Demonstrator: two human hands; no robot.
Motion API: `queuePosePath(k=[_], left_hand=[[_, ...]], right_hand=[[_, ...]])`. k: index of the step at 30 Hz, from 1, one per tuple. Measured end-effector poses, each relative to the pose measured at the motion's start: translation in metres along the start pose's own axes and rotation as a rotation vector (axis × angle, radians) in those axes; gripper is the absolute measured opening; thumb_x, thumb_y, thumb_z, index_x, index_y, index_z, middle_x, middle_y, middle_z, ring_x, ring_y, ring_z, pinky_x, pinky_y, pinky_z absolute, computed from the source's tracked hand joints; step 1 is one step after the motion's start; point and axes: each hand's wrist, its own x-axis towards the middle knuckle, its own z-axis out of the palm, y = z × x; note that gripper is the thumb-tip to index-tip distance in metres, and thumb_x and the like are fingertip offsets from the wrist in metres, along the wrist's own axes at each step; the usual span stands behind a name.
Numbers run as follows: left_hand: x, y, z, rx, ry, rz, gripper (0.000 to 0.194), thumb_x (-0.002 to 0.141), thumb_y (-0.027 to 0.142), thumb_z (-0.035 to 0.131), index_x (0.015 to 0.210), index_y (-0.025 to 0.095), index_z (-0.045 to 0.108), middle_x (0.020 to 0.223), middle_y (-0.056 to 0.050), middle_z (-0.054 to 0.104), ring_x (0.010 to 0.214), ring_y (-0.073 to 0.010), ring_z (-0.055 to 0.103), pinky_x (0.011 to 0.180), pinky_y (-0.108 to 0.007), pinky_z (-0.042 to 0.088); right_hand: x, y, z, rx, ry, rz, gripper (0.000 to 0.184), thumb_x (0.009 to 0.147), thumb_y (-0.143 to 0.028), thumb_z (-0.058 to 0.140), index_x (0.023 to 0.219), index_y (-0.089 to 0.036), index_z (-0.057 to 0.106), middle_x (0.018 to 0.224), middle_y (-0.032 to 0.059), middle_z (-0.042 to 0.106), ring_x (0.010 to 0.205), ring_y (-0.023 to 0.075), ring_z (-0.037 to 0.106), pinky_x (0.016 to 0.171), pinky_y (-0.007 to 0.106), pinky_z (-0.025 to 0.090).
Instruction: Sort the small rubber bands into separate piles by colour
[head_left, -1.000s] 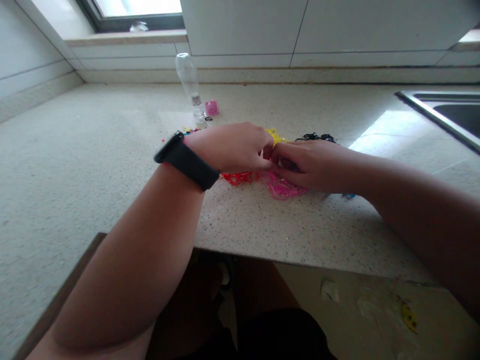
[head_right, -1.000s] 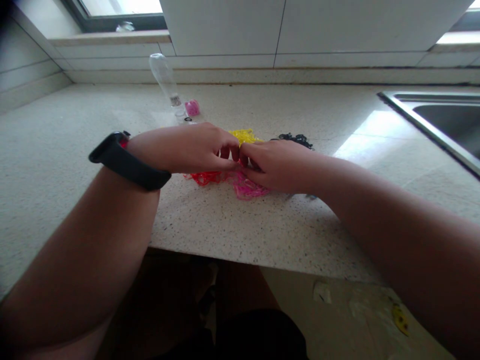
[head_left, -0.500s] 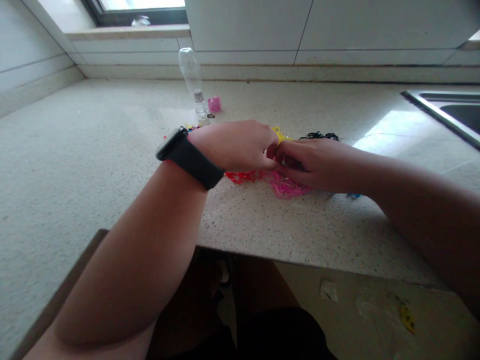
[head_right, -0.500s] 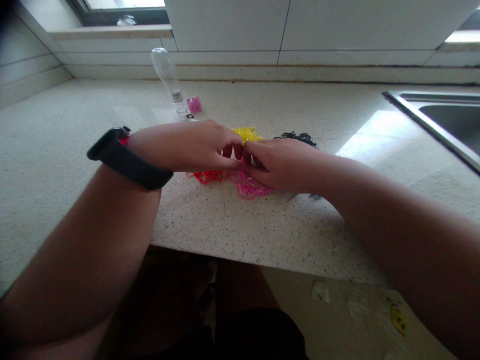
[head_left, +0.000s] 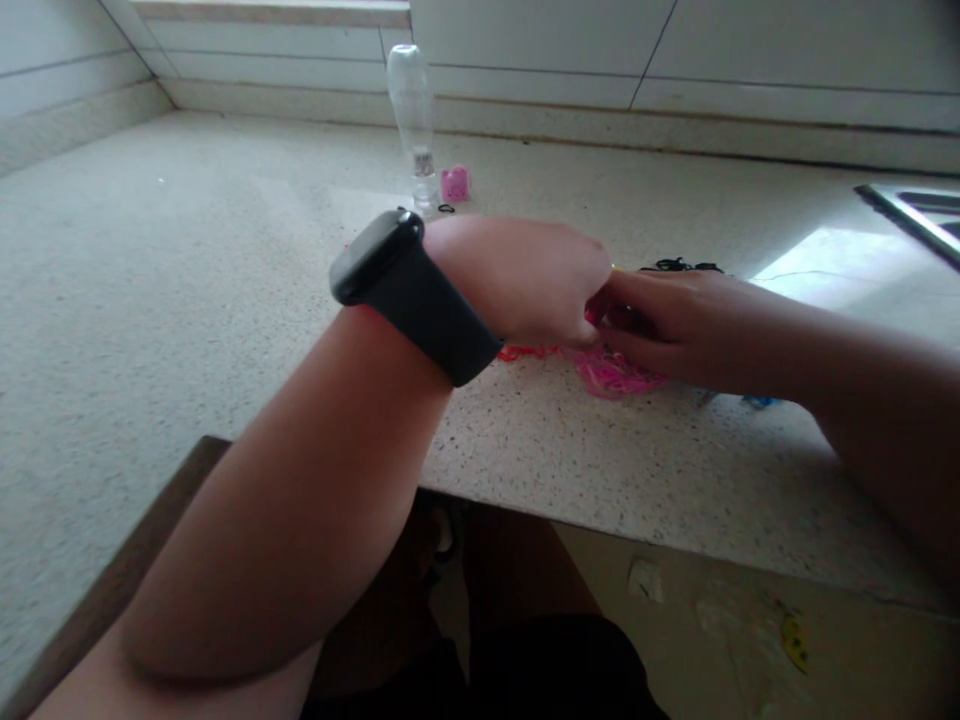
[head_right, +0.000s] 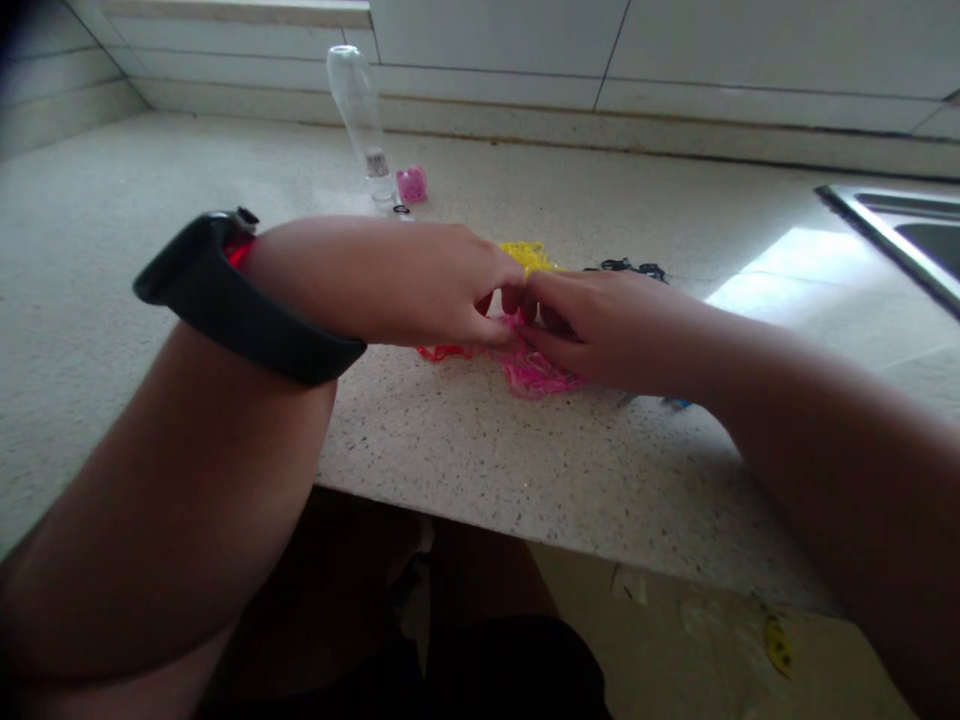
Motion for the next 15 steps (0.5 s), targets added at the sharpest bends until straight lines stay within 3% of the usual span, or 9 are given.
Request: queuePosePath(k=[7, 15], left_hand=[[-0.0007, 0.0036, -0.0022, -0.065, 0.017, 0.012, 0.032, 0.092, 0.031, 0.06, 0.116, 0.014, 0.073, 0.099, -0.005, 0.071, 0.101, -0.0233, 0.06, 0.086, -0.029, 0.039], [0.0034, -0.0026, 0.0029, -0.034, 0.003, 0.014, 0.034, 0.093, 0.036, 0.058, 0.115, 0.014, 0.071, 0.095, -0.004, 0.07, 0.096, -0.0196, 0.061, 0.084, -0.025, 0.04]], right_hand=[[0.0034, -0.0055, -0.0036, -0.015, -0.054, 0.025, 0.025, 0.094, -0.04, 0.046, 0.105, -0.021, 0.057, 0.086, 0.0093, 0.067, 0.068, 0.0216, 0.055, 0.064, 0.035, 0.035], [0.0044, -0.0023, -0.0011, 0.007, -0.035, 0.029, 0.028, 0.093, -0.045, 0.046, 0.103, -0.021, 0.059, 0.086, 0.0085, 0.068, 0.069, 0.0217, 0.058, 0.064, 0.034, 0.036]])
